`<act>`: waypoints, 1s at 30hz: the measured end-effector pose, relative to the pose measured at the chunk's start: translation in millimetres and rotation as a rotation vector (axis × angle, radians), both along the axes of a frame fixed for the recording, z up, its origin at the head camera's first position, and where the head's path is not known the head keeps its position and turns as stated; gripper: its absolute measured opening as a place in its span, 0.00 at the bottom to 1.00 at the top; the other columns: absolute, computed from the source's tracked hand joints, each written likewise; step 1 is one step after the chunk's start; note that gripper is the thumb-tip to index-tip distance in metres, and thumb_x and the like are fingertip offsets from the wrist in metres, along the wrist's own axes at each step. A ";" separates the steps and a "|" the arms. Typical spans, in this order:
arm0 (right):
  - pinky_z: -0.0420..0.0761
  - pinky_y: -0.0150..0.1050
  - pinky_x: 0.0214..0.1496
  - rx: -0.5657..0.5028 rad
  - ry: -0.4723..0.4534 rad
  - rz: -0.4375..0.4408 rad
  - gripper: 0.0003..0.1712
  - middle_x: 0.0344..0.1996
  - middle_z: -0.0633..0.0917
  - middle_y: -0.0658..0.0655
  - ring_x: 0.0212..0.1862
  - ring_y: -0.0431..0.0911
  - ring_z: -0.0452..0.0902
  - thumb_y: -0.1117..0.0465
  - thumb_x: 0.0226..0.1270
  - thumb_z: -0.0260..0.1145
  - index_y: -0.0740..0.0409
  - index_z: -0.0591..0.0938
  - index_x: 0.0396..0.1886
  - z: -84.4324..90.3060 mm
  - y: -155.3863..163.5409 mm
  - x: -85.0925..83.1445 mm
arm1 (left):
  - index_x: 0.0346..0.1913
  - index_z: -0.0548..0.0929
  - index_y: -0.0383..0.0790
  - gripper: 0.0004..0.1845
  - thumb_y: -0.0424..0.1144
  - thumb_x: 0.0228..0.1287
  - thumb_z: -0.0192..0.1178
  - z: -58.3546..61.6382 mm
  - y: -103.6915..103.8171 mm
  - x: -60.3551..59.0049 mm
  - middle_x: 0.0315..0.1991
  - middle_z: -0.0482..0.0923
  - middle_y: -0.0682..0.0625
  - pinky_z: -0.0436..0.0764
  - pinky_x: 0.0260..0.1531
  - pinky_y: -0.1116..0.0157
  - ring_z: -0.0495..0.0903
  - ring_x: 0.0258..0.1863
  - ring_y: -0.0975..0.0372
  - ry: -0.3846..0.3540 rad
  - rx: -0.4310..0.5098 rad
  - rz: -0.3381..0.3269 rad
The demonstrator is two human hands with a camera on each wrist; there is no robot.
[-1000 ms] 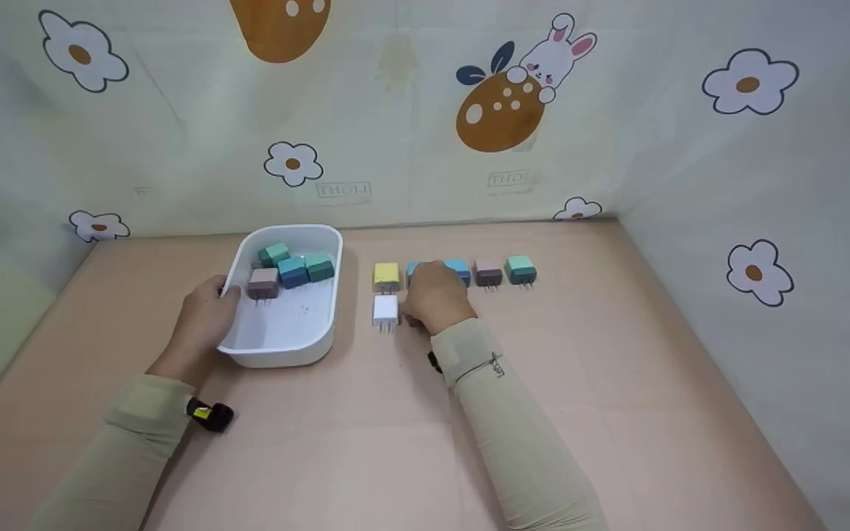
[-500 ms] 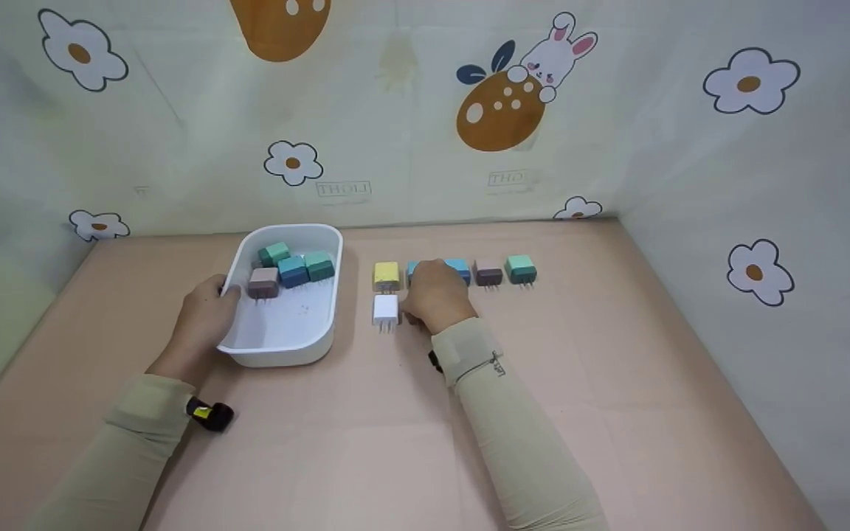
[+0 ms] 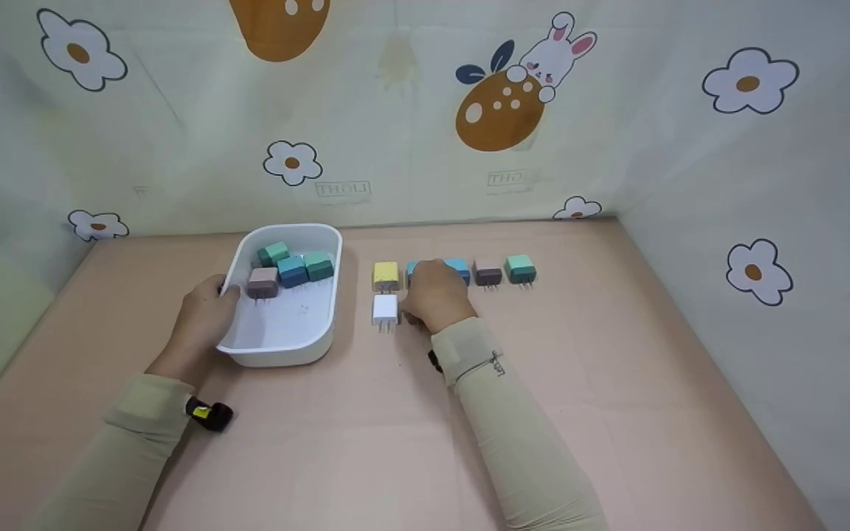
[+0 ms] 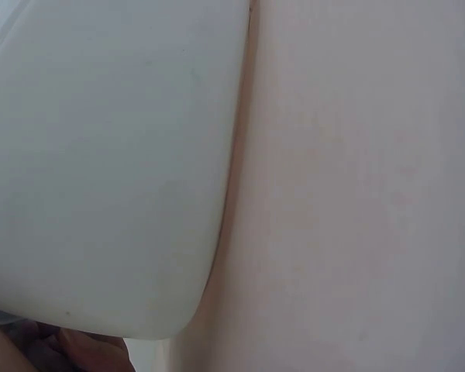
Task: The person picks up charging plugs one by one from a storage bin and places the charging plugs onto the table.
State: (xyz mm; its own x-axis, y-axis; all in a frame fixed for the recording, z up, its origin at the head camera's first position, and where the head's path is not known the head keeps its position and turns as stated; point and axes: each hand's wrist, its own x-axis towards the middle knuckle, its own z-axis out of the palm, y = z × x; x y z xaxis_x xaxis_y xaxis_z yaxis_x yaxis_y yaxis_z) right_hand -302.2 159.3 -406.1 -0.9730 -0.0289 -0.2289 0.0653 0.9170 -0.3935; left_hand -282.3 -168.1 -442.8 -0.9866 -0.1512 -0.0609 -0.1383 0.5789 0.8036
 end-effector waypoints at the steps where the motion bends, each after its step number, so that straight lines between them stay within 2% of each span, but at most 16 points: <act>1: 0.79 0.36 0.28 0.003 0.005 0.001 0.25 0.26 0.87 0.59 0.26 0.47 0.82 0.54 0.64 0.81 0.73 0.87 0.45 0.1 0.0 -0.1 | 0.75 0.69 0.28 0.26 0.42 0.86 0.41 0.1 0.0 0.1 0.70 0.76 0.32 0.78 0.67 0.42 0.79 0.67 0.40 0.002 -0.002 -0.001; 22: 0.80 0.38 0.31 -0.036 -0.014 -0.017 0.22 0.29 0.90 0.61 0.29 0.49 0.84 0.54 0.65 0.80 0.70 0.88 0.45 2.4 0.0 2.6 | 0.76 0.69 0.29 0.26 0.43 0.87 0.41 0.9 0.2 -0.1 0.70 0.75 0.32 0.78 0.67 0.44 0.79 0.67 0.41 -0.011 0.000 0.003; 26: 0.80 0.37 0.28 -0.050 -0.031 -0.034 0.20 0.31 0.88 0.61 0.30 0.50 0.84 0.53 0.68 0.77 0.67 0.86 0.44 11.9 4.0 4.4 | 0.75 0.70 0.29 0.26 0.43 0.87 0.40 0.0 0.0 -0.5 0.69 0.76 0.32 0.78 0.66 0.43 0.79 0.65 0.41 0.003 -0.011 0.003; 30: 0.78 0.38 0.29 -0.006 -0.014 -0.027 0.21 0.30 0.85 0.60 0.31 0.50 0.82 0.49 0.73 0.73 0.65 0.87 0.41 28.9 13.3 6.4 | 0.73 0.72 0.29 0.26 0.43 0.86 0.41 -0.9 -0.4 -1.4 0.68 0.78 0.32 0.78 0.66 0.43 0.80 0.63 0.42 0.018 -0.023 0.006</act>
